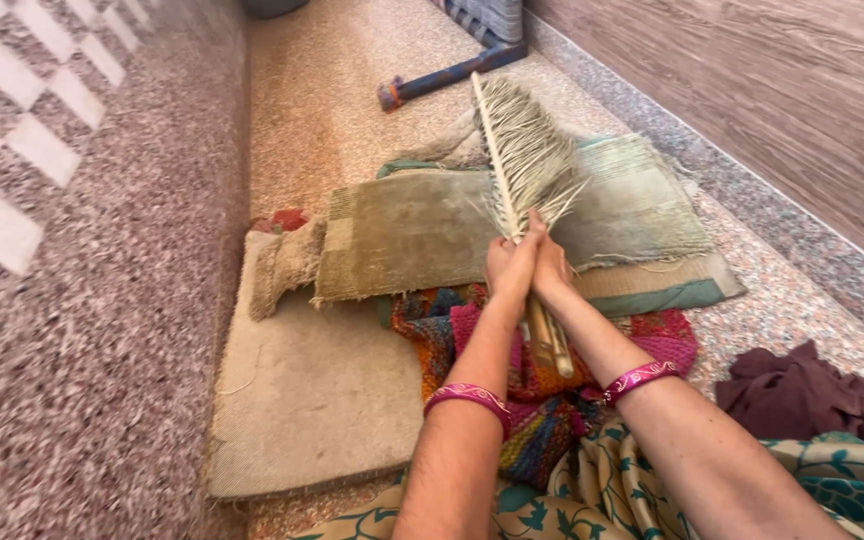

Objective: The person cleans a rug by striking it repeatedly with a broom to remove dust. They then turn the rug over and brush the underside with the broom.

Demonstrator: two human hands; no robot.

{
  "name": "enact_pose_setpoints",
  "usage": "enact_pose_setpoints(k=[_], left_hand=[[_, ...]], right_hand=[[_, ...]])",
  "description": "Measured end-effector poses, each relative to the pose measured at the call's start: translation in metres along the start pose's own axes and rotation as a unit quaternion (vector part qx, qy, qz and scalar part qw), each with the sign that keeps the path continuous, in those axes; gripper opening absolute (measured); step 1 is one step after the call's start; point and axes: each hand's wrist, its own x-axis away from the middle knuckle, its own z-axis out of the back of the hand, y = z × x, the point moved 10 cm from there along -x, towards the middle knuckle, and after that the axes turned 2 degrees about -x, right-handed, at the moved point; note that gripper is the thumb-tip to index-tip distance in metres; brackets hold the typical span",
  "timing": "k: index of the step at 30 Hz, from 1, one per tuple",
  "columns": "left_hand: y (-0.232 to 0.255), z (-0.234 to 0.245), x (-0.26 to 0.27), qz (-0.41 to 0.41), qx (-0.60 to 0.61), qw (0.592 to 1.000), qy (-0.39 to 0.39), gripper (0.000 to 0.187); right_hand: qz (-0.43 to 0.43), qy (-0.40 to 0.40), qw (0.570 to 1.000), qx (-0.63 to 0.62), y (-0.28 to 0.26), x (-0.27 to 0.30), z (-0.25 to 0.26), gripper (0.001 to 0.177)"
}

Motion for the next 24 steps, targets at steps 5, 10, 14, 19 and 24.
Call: enact_pose_setpoints(k=[5, 10, 14, 19, 24], left_hand=[[0.018, 0.062, -0.004, -0.011, -0.047, 0.999, 0.016, 0.082], [-0.001, 0.121, -0.014, 0.004, -0.021, 1.0, 0.013, 0.073], [-0.017, 0.158, -0.034, 0.014, 0.086, 0.996, 0.009, 0.065], [-0.012, 0.215, -0.017, 0.02, 0.091, 0.992, 0.087, 0.081], [-0.02, 0.253, -0.009, 0.057, 0.096, 0.984, 0.14, 0.103]], right_hand=[[0.104, -0.011, 0.994, 0.018, -0.026, -0.01, -0.061, 0.074], [0.103, -0.05, 0.993, -0.014, -0.068, 0.03, -0.113, 0.077], [0.132, -0.051, 0.988, -0.061, -0.075, 0.029, -0.167, 0.068], [0.219, -0.063, 0.964, -0.137, -0.115, 0.054, -0.209, 0.066], [0.186, -0.129, 0.973, -0.05, -0.139, 0.078, -0.236, 0.071]])
